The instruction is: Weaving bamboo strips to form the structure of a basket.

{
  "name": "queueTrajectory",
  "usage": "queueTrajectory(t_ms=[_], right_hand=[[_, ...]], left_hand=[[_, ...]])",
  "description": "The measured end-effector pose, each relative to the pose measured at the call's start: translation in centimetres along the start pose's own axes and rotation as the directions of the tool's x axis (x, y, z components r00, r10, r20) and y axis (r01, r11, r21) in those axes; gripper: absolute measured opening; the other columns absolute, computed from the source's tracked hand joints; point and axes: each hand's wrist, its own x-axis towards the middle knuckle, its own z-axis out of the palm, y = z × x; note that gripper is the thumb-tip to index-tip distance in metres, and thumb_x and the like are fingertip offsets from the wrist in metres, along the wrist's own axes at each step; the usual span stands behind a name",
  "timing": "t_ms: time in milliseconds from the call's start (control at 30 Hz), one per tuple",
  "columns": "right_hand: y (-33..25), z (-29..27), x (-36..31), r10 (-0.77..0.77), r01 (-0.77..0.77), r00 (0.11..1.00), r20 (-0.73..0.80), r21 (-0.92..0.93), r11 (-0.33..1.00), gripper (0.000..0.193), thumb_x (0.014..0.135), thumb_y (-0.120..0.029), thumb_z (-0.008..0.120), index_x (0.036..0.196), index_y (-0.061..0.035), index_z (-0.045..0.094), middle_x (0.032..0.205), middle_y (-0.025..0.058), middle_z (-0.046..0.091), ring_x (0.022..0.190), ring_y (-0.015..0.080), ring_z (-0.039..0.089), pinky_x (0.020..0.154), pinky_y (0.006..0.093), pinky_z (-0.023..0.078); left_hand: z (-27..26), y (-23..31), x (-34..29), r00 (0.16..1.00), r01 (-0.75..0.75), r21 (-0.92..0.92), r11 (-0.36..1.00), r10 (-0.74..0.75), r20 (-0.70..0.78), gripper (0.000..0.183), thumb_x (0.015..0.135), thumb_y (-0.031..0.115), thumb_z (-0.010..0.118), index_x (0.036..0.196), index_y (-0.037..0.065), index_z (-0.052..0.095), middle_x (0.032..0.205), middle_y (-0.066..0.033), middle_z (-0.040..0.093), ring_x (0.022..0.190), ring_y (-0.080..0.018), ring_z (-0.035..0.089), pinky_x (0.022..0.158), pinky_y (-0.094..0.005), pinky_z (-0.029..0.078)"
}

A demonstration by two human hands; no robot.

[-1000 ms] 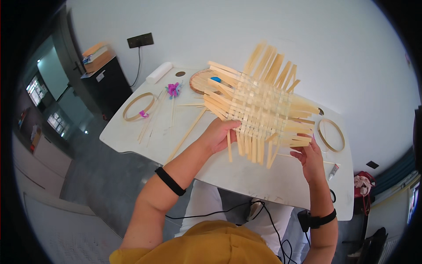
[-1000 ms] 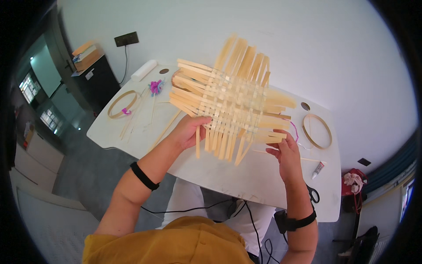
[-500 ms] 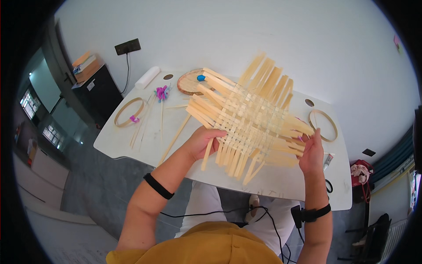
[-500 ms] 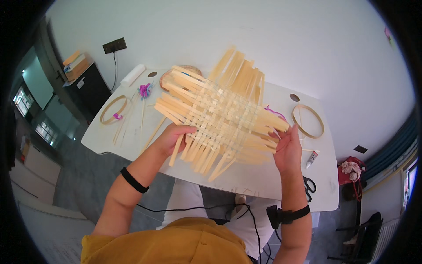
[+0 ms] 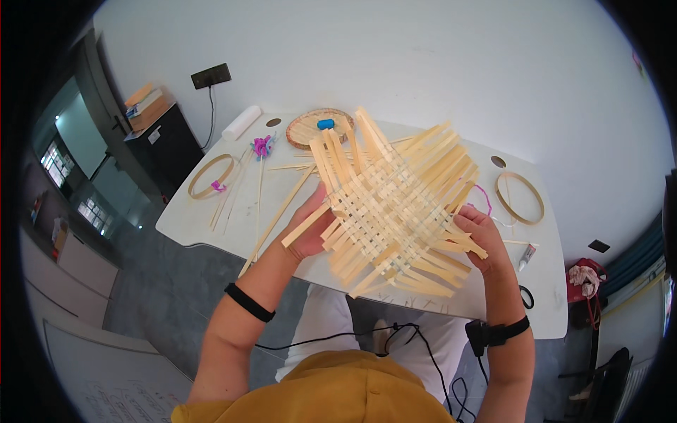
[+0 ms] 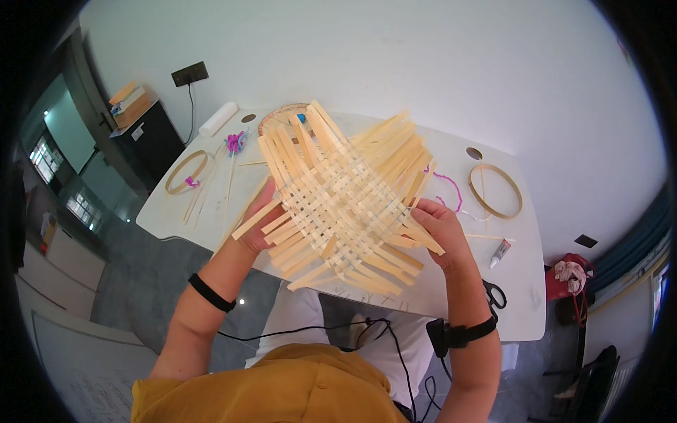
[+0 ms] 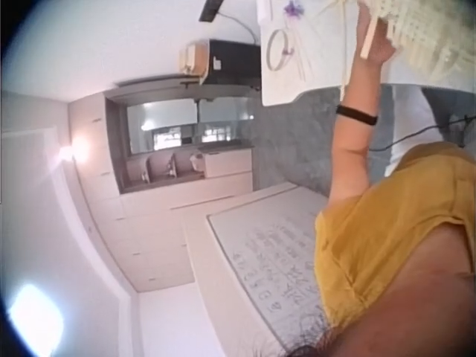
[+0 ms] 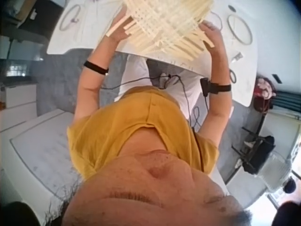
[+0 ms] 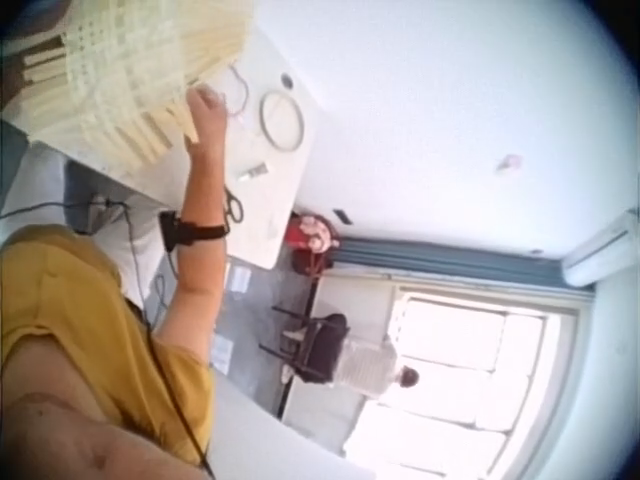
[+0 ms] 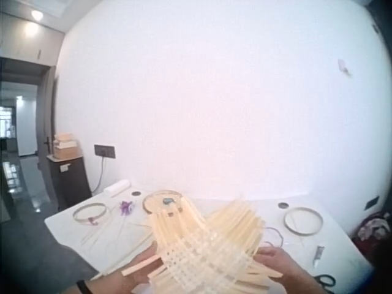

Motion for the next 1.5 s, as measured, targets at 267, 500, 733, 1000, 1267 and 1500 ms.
queueTrajectory(t_ms=[267,500,733,1000,1267,1500], right_hand=[[1.6,-0.9,-0.4,-0.099,0.099,0.995,0.013,-0.053,0.994,0.026,0.092,-0.008,0.056,0.115,0.0034,0.06,0.102,0.0097,0.066,0.086,0.0156,0.066,0.074,0.028,0.055],[3.0,-1.1,-0.2,-0.166,0.167,0.985,-0.047,0.028,0.985,0.026,0.093,-0.008,0.055,0.116,0.0022,0.059,0.1,0.0086,0.066,0.083,0.0138,0.065,0.07,0.0261,0.055],[2.2,-0.5,-0.6,-0.092,0.089,0.995,-0.036,-0.094,0.992,0.025,0.093,-0.008,0.055,0.115,0.0011,0.06,0.096,0.0071,0.067,0.084,0.0119,0.063,0.075,0.0249,0.052],[2.4,-0.2,-0.6,-0.078,0.071,0.992,-0.103,-0.074,0.995,0.023,0.093,-0.006,0.053,0.114,0.0008,0.061,0.096,0.0057,0.066,0.082,0.0095,0.062,0.072,0.0233,0.05],[1.4,0.8,-0.5,-0.115,0.106,0.992,-0.042,-0.183,0.977,0.019,0.092,-0.005,0.053,0.107,0.0014,0.063,0.09,0.003,0.066,0.077,0.0064,0.06,0.069,0.0216,0.048],[1.4,0.5,-0.5,-0.049,0.034,0.995,-0.083,-0.178,0.983,0.018,0.092,-0.005,0.053,0.105,0.0015,0.064,0.088,0.0026,0.066,0.076,0.0061,0.06,0.069,0.0215,0.048]], left_hand=[[-0.1,-3.2,-0.1,0.979,-0.049,-0.233,0.971,0.093,0.181,0.076,0.092,0.065,0.033,0.14,0.005,0.04,0.139,-0.0157,0.046,0.125,-0.0308,0.047,0.106,-0.0419,0.036],[-1.2,-6.1,0.6,0.992,0.106,-0.867,0.486,-0.109,0.06,0.049,0.095,0.039,0.043,0.128,0.004,0.052,0.13,-0.015,0.054,0.12,-0.0297,0.051,0.105,-0.0412,0.037],[-0.6,-6.2,0.3,0.962,-0.236,-0.224,0.946,0.195,-0.193,0.045,0.091,0.036,0.047,0.119,0.003,0.057,0.119,-0.0141,0.061,0.106,-0.0268,0.06,0.096,-0.0366,0.046],[0.7,-5.8,-0.1,0.954,-0.214,-0.218,0.952,0.157,-0.254,0.052,0.09,0.038,0.051,0.125,0.0,0.054,0.118,-0.0157,0.061,0.107,-0.0274,0.06,0.095,-0.0367,0.047],[0.2,-4.7,-0.8,0.981,-0.172,0.03,0.985,0.169,0.093,0.064,0.084,0.027,0.055,0.139,0.0,0.037,0.131,-0.016,0.052,0.118,-0.0267,0.053,0.099,-0.0374,0.044],[1.6,-5.9,-0.1,0.965,-0.238,-0.128,0.963,0.22,-0.139,0.058,0.092,0.031,0.048,0.14,0.001,0.037,0.137,-0.0142,0.048,0.123,-0.0253,0.05,0.101,-0.0372,0.042]])
